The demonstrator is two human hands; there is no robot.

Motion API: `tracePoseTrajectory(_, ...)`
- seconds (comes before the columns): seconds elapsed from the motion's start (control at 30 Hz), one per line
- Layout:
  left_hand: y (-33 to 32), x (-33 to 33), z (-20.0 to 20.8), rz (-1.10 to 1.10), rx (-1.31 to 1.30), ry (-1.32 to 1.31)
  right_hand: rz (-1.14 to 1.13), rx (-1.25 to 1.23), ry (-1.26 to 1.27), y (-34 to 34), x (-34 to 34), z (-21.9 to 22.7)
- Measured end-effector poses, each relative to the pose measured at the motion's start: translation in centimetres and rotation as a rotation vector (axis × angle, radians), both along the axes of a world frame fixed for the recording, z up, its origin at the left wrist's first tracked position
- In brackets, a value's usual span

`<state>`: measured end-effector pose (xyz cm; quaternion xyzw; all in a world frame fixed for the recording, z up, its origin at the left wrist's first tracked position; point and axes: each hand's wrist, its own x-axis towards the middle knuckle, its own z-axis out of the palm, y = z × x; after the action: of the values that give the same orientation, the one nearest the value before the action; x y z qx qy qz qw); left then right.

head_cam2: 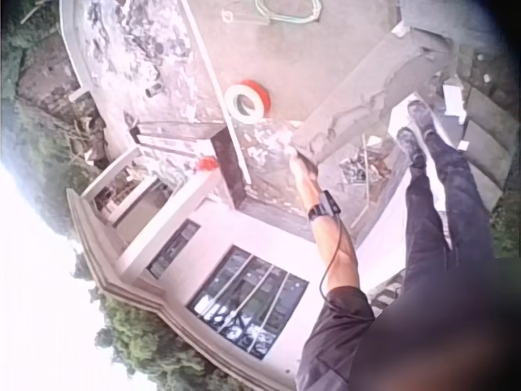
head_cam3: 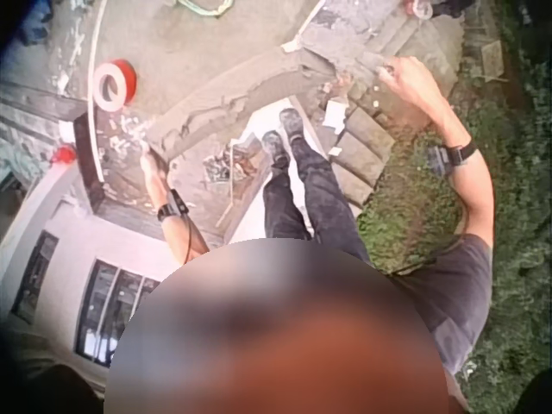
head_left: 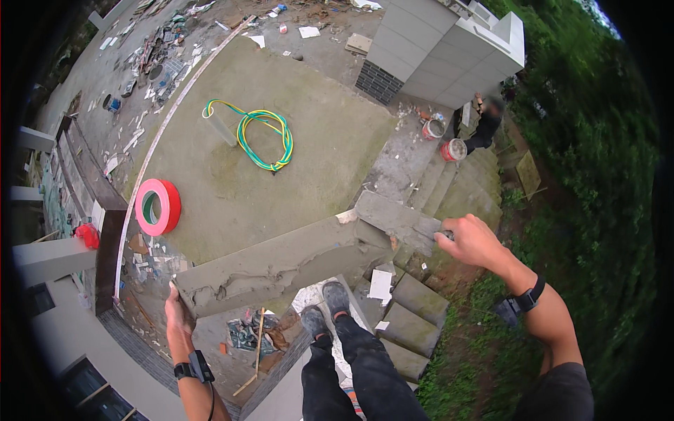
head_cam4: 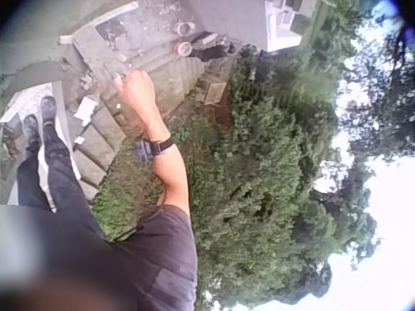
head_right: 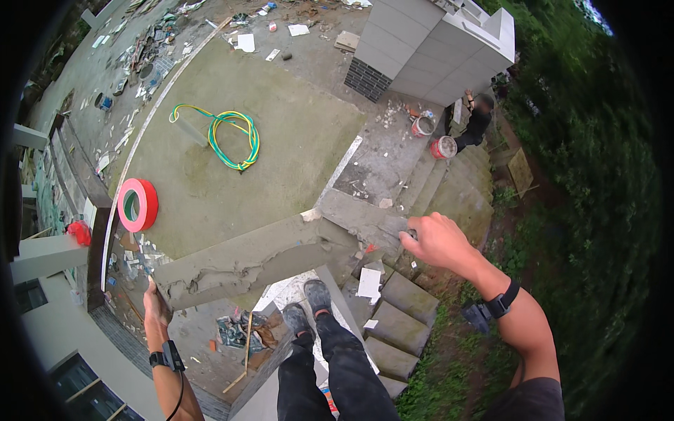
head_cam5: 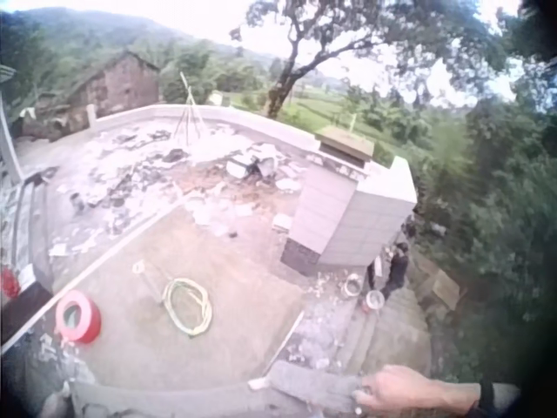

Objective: Applying mortar to tiles and laying them on a stone structure.

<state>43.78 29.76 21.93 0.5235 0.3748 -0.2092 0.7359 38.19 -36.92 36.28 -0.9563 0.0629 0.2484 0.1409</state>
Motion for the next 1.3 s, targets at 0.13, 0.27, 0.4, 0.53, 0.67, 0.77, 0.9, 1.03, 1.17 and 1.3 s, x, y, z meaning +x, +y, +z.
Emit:
tracePoseTrajectory(0.13,0.3,-0.1,-0.7,-0.008,-0.012,-0.011,0.054,-0.208,-0.037,0.5,1.2,-1.3)
tracePoseTrajectory(0.27,1.1,-0.3,-1.6,0.002,-0.027,-0.007,-0.021,-0.268,-0.133,0.0,1.4,-1.1)
tracePoseTrajectory(0.4,1.2,-0.5,-1.8,-0.003,-0.031,-0.002,-0.071,-0.029,0.027,2.4,1.5,2.9)
tracePoseTrajectory(0.53,0.8,-0.7,-1.5,0.005,-0.005,-0.004,0.024,0.015,0.131,6.3,2.5,4.2)
tracePoseTrajectory(0.67,0.6,-0.5,-1.5,0.012,-0.032,-0.024,0.147,-0.103,0.196,8.8,2.3,4.5)
tracePoseTrajectory(0.77,0.3,-0.3,-0.9,-0.017,-0.036,-0.004,0.172,-0.239,0.182,8.9,2.5,4.6)
tracePoseTrajectory(0.9,0.0,-0.1,-0.5,0.012,-0.011,0.010,0.149,-0.326,0.146,8.1,2.4,3.9)
tracePoseTrajectory(1.03,0.1,-0.3,-0.7,0.007,0.005,0.013,0.059,-0.362,0.073,6.3,0.9,3.1)
tracePoseTrajectory(1.17,0.3,-0.4,-1.2,0.046,0.033,0.018,-0.200,-0.088,0.189,6.1,1.2,5.1)
tracePoseTrajectory(1.3,0.0,-0.2,-0.9,0.024,0.035,0.051,-0.636,0.329,0.515,7.9,2.3,6.3)
